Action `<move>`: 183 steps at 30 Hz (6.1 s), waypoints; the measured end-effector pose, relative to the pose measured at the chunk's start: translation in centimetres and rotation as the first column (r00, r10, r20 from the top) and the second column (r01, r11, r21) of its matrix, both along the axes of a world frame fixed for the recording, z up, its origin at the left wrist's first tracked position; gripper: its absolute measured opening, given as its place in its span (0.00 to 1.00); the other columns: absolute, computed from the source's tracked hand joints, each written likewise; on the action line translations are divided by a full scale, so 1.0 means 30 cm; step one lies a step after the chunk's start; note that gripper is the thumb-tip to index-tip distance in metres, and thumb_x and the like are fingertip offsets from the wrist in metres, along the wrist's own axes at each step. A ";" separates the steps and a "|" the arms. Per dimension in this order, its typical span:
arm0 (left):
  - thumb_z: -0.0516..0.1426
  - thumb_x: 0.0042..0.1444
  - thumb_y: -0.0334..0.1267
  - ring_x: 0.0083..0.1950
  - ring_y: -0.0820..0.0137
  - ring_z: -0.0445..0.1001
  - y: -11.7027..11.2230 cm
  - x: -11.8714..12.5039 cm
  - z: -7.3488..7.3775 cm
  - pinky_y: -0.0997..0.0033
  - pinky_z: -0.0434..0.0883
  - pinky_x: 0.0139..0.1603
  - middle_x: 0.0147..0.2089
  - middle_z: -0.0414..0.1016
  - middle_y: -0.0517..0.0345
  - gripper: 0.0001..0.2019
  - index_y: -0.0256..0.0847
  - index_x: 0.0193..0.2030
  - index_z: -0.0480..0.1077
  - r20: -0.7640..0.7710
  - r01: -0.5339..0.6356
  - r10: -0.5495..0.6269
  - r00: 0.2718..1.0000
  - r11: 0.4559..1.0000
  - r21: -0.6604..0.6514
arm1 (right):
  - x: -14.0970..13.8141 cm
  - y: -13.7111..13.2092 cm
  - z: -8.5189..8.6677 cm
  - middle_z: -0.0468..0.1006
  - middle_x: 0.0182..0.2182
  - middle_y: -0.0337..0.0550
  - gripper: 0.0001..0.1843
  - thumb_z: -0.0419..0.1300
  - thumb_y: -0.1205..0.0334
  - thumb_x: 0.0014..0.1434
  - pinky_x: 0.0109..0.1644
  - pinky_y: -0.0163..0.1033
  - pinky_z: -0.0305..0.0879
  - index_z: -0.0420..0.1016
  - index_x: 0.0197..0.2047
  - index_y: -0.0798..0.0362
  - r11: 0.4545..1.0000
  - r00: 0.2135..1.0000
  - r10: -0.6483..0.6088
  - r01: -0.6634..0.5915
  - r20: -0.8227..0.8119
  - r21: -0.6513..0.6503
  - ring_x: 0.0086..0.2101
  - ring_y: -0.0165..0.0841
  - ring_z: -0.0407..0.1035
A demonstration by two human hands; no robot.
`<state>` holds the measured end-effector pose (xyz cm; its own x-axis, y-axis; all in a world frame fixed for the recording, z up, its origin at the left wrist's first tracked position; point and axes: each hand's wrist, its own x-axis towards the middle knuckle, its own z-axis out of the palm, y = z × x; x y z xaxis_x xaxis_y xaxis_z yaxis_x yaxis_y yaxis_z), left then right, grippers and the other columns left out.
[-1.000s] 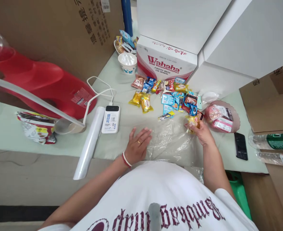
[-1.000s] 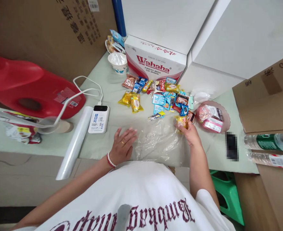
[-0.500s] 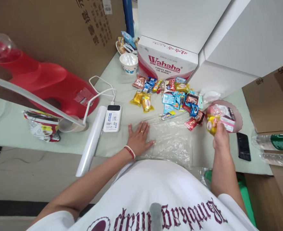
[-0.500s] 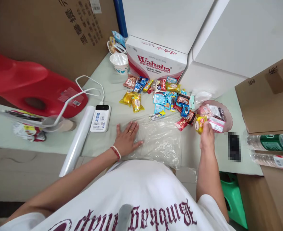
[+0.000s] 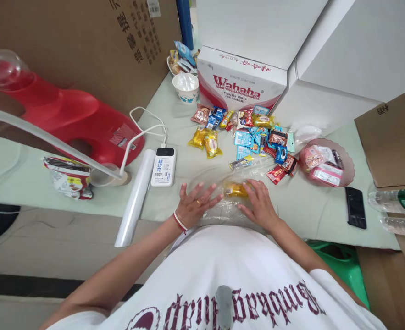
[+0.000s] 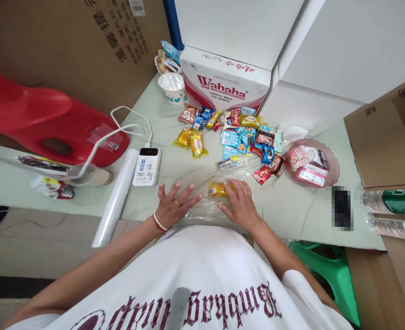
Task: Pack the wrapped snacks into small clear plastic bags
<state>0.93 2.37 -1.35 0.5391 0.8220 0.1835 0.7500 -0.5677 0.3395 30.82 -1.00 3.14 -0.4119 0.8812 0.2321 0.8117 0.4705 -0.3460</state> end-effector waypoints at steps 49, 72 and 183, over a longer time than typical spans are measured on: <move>0.60 0.54 0.44 0.69 0.48 0.64 0.211 0.212 0.065 0.42 0.51 0.73 0.59 0.77 0.43 0.42 0.38 0.75 0.55 0.082 -0.445 0.474 0.877 0.863 -0.240 | 0.014 0.491 0.095 0.79 0.46 0.52 0.22 0.62 0.71 0.60 0.53 0.46 0.62 0.80 0.57 0.51 0.956 0.957 0.142 -0.066 0.253 -0.288 0.48 0.46 0.68; 0.55 0.59 0.38 0.33 0.68 0.77 0.202 0.270 0.211 0.68 0.75 0.38 0.34 0.81 0.57 0.14 0.39 0.43 0.81 0.437 0.082 0.333 0.835 0.711 -0.699 | 0.030 0.130 -0.025 0.72 0.51 0.50 0.26 0.55 0.69 0.69 0.55 0.48 0.67 0.73 0.67 0.40 0.958 0.972 0.234 -0.233 -0.015 -0.169 0.50 0.42 0.64; 0.73 0.43 0.54 0.38 0.72 0.79 0.161 0.251 0.140 0.70 0.75 0.42 0.33 0.77 0.61 0.24 0.40 0.34 0.71 0.563 0.387 0.826 -0.043 0.533 -0.753 | -0.001 0.068 0.067 0.70 0.21 0.37 0.23 0.66 0.39 0.56 0.26 0.37 0.56 0.73 0.26 0.50 0.635 0.643 -0.650 0.165 -0.406 -0.755 0.23 0.31 0.60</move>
<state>8.45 7.20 2.84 0.1262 0.9171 -0.3782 -0.5644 0.3799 0.7329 30.77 1.04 5.14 0.0540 0.9239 -0.3788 0.3405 -0.3736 -0.8628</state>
